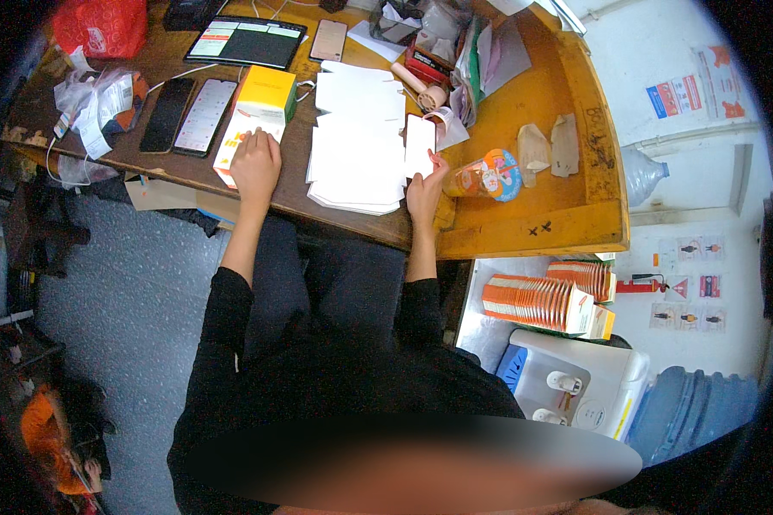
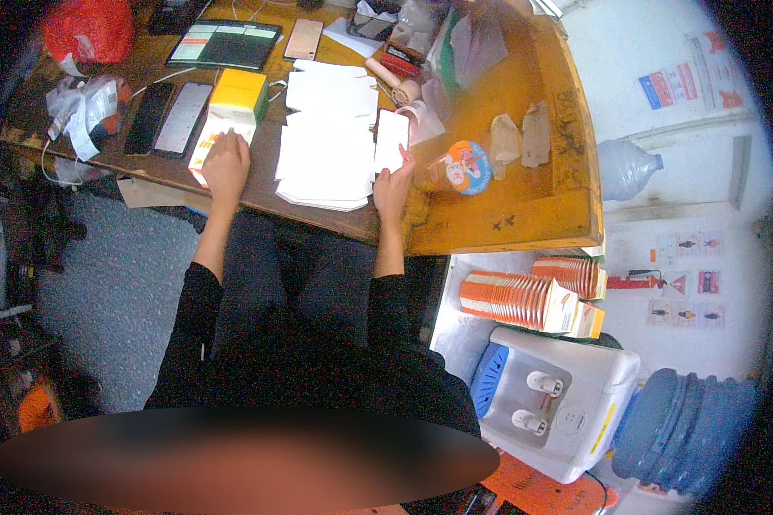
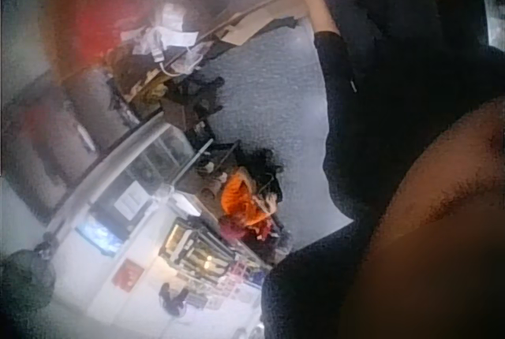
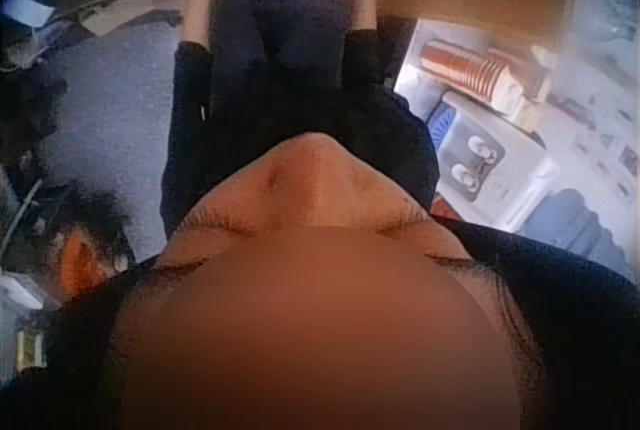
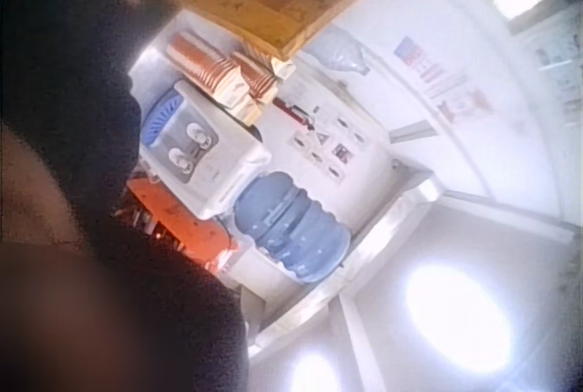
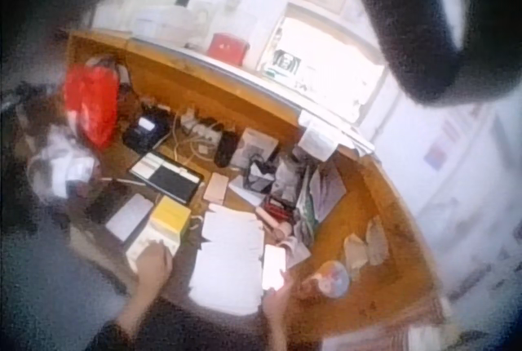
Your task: The person folds flat paperboard blanks into small rectangular boxes at a cluttered counter. They repeatedly fold flaps, tuck edges, and close the boxes, handling each unit one at a time. The finished boxes are placed on the counter as they are completed.
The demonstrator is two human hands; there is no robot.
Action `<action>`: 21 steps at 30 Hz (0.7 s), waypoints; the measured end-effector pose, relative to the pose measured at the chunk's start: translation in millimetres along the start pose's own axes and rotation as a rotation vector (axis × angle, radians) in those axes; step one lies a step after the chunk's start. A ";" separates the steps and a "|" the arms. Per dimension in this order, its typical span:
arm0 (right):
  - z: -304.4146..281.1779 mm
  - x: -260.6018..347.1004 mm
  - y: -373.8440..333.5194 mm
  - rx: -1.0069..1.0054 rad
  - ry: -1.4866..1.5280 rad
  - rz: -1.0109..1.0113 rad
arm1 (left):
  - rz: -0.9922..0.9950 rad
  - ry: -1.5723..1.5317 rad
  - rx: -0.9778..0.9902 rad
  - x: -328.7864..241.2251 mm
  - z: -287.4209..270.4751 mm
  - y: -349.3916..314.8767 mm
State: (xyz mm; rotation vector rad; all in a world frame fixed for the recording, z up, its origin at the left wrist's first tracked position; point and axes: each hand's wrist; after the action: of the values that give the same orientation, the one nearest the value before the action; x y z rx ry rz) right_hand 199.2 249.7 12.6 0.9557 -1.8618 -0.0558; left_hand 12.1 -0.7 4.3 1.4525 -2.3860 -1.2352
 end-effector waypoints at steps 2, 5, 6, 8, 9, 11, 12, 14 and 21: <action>2.5 -5.5 3.0 0.006 0.012 0.011 | -0.008 -0.001 0.011 -0.2 -0.9 -0.3; 7.8 -14.0 8.5 -0.015 0.017 -0.014 | -0.016 -0.005 0.030 -0.4 -1.6 0.2; 9.4 -16.3 10.5 -0.035 0.001 -0.036 | -0.017 -0.014 0.027 -0.5 -1.9 0.2; 10.0 -19.1 13.7 -0.026 -0.040 -0.039 | -0.020 -0.024 0.025 -0.6 -2.5 0.5; 8.7 -19.2 15.3 0.005 -0.066 -0.020 | -0.024 -0.025 0.024 -0.7 -2.7 0.6; 6.3 -14.8 16.2 0.018 -0.090 -0.001 | -0.028 -0.016 0.034 -0.8 -3.1 0.6; 5.0 -10.2 15.8 0.002 -0.087 -0.003 | -0.030 -0.006 0.045 -0.8 -3.1 0.5; 1.5 4.1 10.0 -0.029 -0.055 0.014 | -0.033 0.008 0.047 -1.0 -2.7 -0.3; 3.8 75.2 -44.9 0.370 -0.319 -0.444 | 0.036 -0.007 -0.057 1.0 -0.4 0.6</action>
State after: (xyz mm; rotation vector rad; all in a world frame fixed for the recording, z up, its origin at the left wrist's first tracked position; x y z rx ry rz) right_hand 208.5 169.9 47.9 1.6901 -1.9475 -0.1423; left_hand 11.3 -1.6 4.7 1.3854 -2.3503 -1.2907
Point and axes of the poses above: each hand's wrist, its own y-axis towards the middle knuckle, its own z-axis out of the palm, x = y × z
